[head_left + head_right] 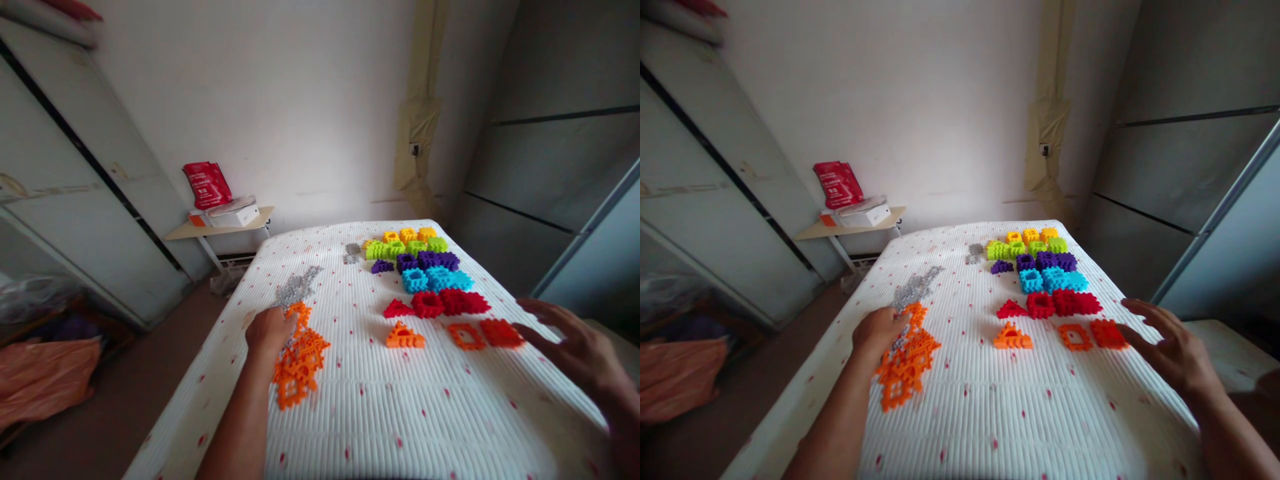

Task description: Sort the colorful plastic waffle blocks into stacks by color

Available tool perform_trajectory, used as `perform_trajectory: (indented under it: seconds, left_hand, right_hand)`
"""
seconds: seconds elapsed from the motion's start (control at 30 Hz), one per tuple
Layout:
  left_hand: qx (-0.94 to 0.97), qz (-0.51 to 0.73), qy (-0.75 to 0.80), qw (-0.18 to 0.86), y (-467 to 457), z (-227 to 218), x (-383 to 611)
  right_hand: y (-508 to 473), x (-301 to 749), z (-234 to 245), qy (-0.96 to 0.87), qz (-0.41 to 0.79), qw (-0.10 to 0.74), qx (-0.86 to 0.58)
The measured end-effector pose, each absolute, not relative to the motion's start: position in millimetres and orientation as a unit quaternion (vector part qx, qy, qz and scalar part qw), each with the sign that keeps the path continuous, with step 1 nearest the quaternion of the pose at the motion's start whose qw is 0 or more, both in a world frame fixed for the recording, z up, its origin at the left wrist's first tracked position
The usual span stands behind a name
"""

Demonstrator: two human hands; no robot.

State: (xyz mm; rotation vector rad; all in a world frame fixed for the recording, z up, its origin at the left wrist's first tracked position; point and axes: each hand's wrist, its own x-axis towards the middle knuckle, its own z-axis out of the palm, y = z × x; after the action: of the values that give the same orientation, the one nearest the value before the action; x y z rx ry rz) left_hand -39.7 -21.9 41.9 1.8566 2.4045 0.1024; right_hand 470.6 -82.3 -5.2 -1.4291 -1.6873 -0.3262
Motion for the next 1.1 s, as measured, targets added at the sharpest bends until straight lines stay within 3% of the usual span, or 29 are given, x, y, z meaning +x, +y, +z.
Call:
perform_trajectory:
  seconds: [0.17,0.3,0.53,1.1]
  left_hand:
    - [0.588,-0.01,0.807,0.054,-8.5,30.7,-35.0]
    - [0.585,-0.004,0.81,0.042,-1.2,24.8,-22.1]
    - [0.58,-0.004,0.814,0.032,0.9,24.7,-19.5]
    - [0.572,-0.003,0.817,0.073,11.4,29.8,-22.9]
  right_hand:
    - [-100.4,423.6,17.4,-0.625,-0.161,0.471,-0.601]
    - [-96.6,374.9,25.3,-0.712,-0.222,0.477,-0.465]
    - [-92.0,311.6,10.7,-0.81,-0.165,0.442,-0.348]
    - [-90.7,307.9,2.7,-0.808,-0.153,0.459,-0.337]
